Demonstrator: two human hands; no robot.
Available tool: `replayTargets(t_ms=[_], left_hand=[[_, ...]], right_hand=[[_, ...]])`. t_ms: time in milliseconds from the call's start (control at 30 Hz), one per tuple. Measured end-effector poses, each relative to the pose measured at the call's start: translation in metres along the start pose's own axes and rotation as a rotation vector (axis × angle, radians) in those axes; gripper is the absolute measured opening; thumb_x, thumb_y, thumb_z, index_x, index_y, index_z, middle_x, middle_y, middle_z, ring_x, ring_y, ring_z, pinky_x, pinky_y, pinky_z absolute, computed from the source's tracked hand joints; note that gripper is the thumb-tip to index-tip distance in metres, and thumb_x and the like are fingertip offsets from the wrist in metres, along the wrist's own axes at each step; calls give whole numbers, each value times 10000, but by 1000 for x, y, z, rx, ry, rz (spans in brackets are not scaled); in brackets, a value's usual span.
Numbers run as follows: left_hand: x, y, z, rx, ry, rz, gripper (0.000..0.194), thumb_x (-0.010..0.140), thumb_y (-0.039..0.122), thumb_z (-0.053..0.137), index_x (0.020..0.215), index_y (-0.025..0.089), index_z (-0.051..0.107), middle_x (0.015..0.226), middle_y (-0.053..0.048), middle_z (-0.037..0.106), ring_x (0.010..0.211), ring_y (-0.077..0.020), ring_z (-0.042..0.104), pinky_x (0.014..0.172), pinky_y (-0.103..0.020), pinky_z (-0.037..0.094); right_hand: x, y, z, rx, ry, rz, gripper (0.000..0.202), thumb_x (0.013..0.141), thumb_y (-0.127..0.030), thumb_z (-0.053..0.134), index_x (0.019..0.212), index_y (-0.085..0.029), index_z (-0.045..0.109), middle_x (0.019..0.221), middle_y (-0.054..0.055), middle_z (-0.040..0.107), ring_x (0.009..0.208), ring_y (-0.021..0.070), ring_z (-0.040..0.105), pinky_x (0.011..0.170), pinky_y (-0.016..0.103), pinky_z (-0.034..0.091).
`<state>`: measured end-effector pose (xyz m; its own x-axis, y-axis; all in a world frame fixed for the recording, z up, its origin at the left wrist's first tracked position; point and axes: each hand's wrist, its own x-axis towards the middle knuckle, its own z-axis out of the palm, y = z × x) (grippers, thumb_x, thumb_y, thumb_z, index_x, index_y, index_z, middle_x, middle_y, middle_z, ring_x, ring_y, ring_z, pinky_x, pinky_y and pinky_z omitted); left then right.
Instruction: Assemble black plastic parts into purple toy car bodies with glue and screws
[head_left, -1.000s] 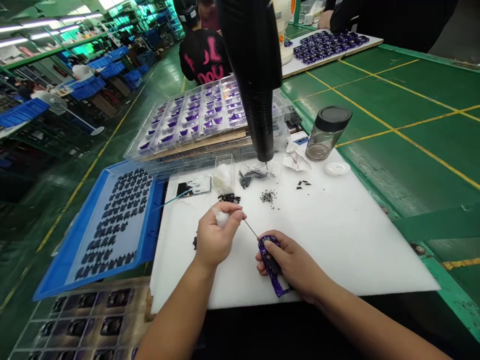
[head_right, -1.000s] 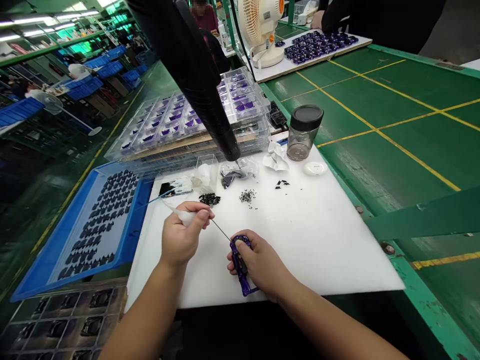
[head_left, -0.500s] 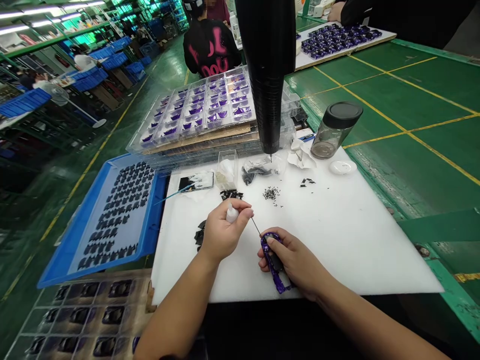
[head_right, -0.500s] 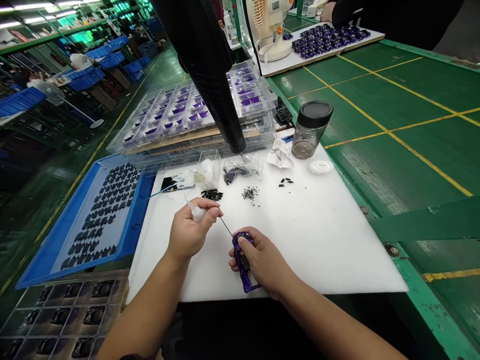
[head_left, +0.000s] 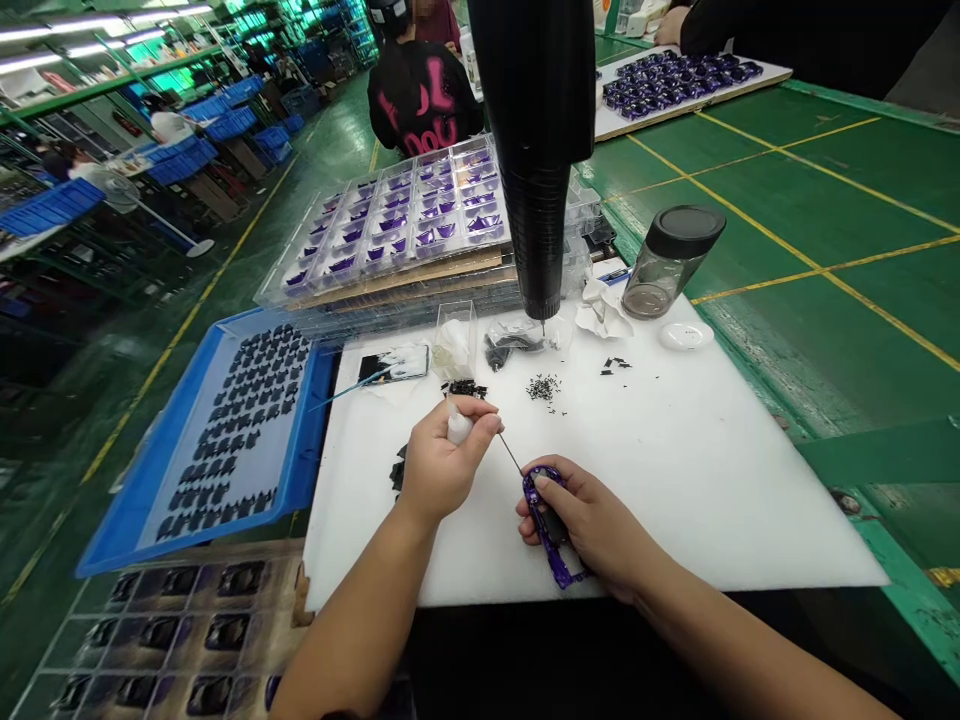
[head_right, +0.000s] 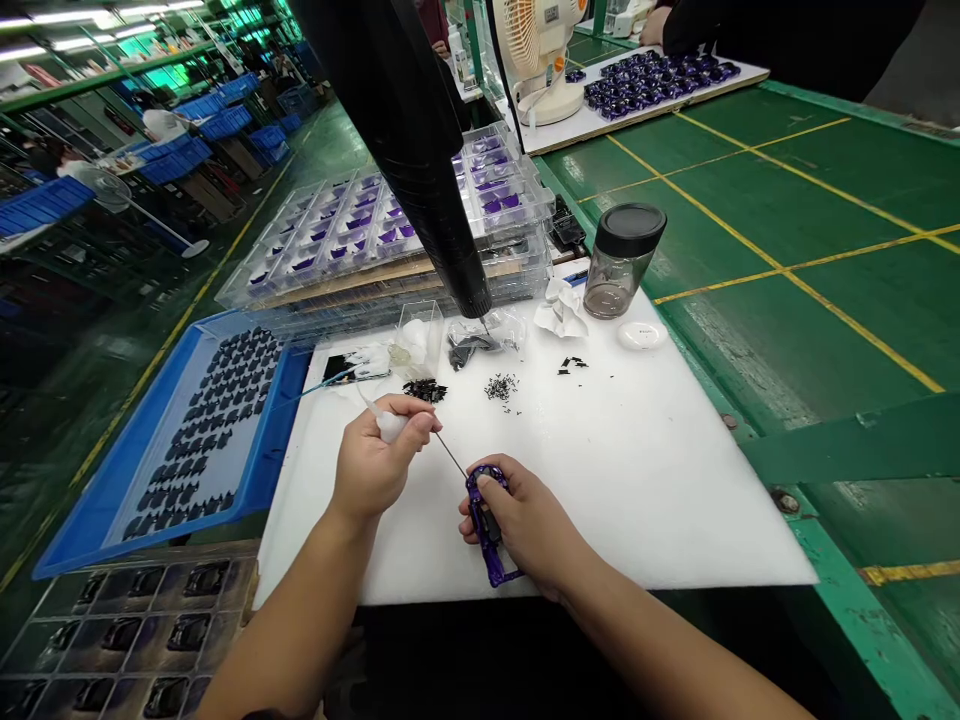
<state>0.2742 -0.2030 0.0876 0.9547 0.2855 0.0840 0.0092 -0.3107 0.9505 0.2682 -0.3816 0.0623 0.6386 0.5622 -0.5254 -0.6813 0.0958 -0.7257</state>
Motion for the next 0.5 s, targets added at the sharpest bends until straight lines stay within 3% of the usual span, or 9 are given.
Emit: replayTargets(t_ms=[67, 133, 300, 400, 500], left_hand=[[1, 1, -3, -29, 18, 8, 218, 825, 392, 663, 883, 182, 663, 738, -33, 692, 664, -150, 628, 644, -271, 511], [3, 5, -11, -8, 111, 59, 223, 823, 395, 660, 875, 179, 664, 740, -35, 692, 647, -149, 624, 632, -272, 508], [23, 34, -43, 344, 574, 314, 168, 824, 355, 652, 871, 198, 687, 823, -30, 701, 784, -171, 650, 751, -283, 498], [46, 48, -57, 531, 600, 380, 155, 843, 341, 617, 872, 210, 694, 837, -16, 697, 806, -165, 636, 766, -262, 474], [70, 50, -61, 543, 557, 372, 168, 847, 344, 595, 868, 203, 684, 808, -8, 681, 769, -158, 612, 742, -249, 451]], right_hand=[[0, 0, 0, 2, 3, 1, 209, 912, -407, 549, 1016, -227, 572, 771, 11, 660, 689, 175, 644, 717, 358, 531], [0, 0, 0, 9, 8, 1, 231, 907, -430, 556, 1017, -226, 569, 768, 12, 660, 681, 173, 639, 713, 354, 526], [-1, 1, 0, 11, 4, -4, 239, 902, -441, 557, 1003, -224, 562, 753, 13, 655, 663, 175, 628, 693, 352, 510], [0, 2, -1, 3, -14, -29, 251, 898, -454, 561, 997, -224, 559, 759, 13, 654, 660, 174, 622, 686, 345, 498], [0, 2, -1, 9, -25, -36, 261, 881, -470, 579, 990, -233, 557, 757, 5, 649, 665, 174, 620, 688, 342, 494]])
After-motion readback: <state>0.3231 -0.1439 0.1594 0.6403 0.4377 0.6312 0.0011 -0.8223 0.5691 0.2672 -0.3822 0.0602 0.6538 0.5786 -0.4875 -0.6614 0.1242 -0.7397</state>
